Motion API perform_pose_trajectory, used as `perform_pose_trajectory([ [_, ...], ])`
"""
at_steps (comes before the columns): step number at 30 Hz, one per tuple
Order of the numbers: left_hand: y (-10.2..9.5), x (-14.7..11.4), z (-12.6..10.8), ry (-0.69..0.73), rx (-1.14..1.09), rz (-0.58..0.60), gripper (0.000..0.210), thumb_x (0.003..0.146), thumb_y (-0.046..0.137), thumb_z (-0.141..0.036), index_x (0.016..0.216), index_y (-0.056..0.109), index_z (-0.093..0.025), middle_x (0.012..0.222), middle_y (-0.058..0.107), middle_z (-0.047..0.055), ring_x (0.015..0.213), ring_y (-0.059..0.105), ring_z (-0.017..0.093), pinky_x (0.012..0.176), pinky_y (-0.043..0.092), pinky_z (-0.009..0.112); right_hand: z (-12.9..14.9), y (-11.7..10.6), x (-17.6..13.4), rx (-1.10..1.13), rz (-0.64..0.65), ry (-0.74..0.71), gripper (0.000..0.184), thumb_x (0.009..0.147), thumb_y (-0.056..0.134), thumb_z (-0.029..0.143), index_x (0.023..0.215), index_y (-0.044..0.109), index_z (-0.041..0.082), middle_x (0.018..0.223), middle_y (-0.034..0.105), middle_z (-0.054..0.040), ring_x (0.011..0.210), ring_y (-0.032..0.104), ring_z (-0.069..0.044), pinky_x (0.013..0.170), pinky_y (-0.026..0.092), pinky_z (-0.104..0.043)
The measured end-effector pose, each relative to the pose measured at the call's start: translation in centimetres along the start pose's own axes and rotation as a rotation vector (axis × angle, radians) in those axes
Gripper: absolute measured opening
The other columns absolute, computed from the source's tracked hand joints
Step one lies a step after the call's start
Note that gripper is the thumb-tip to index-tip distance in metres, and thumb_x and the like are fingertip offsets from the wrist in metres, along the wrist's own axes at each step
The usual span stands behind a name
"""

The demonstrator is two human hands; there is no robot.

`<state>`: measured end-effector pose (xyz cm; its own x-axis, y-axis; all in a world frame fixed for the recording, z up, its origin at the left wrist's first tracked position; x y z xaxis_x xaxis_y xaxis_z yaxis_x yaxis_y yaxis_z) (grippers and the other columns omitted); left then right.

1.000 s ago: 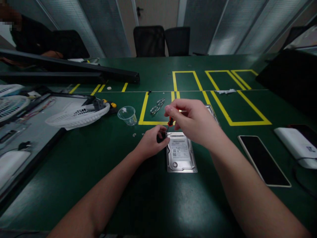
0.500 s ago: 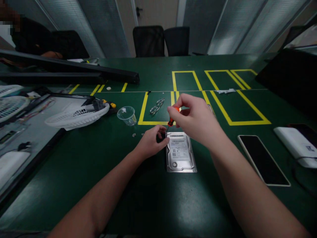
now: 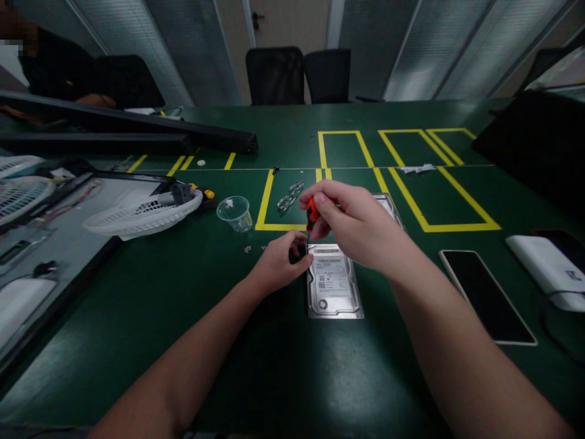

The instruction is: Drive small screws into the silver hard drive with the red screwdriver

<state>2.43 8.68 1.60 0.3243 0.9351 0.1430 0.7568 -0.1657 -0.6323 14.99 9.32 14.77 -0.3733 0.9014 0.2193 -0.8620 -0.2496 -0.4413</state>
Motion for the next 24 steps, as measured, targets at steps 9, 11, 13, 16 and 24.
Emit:
perform_pose_trajectory([
  [9,0.0,0.0,0.0,-0.001,0.004,0.005,0.036,0.092,0.073,-0.032,0.124,0.065,-0.017,0.102,0.075,0.006,0.079,0.066,0.017,0.071,0.051,0.031,-0.1,-2.0,-0.3,-0.214,-0.21,0.016,0.024,0.098,0.073,0.035,0.084,0.057,0.023,0.077,0.067,-0.0022,0.064,0.059,-0.018,0.061,0.038,-0.034],
  [11,0.0,0.0,0.0,0.006,0.009,0.008,0.037,0.092,0.073,-0.033,0.125,0.065,-0.017,0.102,0.075,0.006,0.08,0.066,0.017,0.072,0.051,0.031,-0.1,-2.2,-0.3,-0.24,-0.222,0.013,0.025,0.095,0.074,0.033,0.082,0.055,0.024,0.075,0.067,-0.0015,0.063,0.058,-0.018,0.06,0.036,-0.034],
  [13,0.1,0.0,0.0,0.004,0.013,0.014,0.037,0.092,0.073,-0.033,0.125,0.065,-0.017,0.102,0.074,0.006,0.08,0.066,0.018,0.073,0.051,0.032,0.1,-2.0,-0.4,-0.237,-0.201,-0.017,0.016,0.095,0.071,0.027,0.086,0.059,0.023,0.082,0.07,-0.0029,0.069,0.061,-0.019,0.062,0.038,-0.034],
  [16,0.1,0.0,0.2,-0.01,0.017,0.018,0.038,0.092,0.073,-0.032,0.126,0.066,-0.016,0.099,0.074,0.006,0.08,0.065,0.018,0.073,0.051,0.033,0.7,-1.4,-0.4,-0.176,-0.138,-0.083,0.006,0.099,0.063,0.019,0.095,0.067,0.021,0.095,0.074,-0.005,0.084,0.066,-0.022,0.069,0.044,-0.034],
  [24,0.1,0.0,0.1,-0.002,-0.014,0.016,0.036,0.092,0.074,-0.032,0.124,0.065,-0.017,0.109,0.076,0.008,0.084,0.067,0.019,0.074,0.051,0.033,0.1,-0.7,-0.1,-0.137,-0.053,-0.032,0.025,0.111,0.053,0.033,0.101,0.072,0.019,0.086,0.07,-0.0055,0.081,0.068,-0.022,0.068,0.046,-0.034],
])
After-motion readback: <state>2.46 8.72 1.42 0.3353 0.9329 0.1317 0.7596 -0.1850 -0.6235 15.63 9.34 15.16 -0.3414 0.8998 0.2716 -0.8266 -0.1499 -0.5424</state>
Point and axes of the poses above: each hand's wrist, its own x-axis towards the middle knuckle, its own y-axis out of the palm, z = x × y, the point moved 9 cm from there along x, towards the middle knuckle
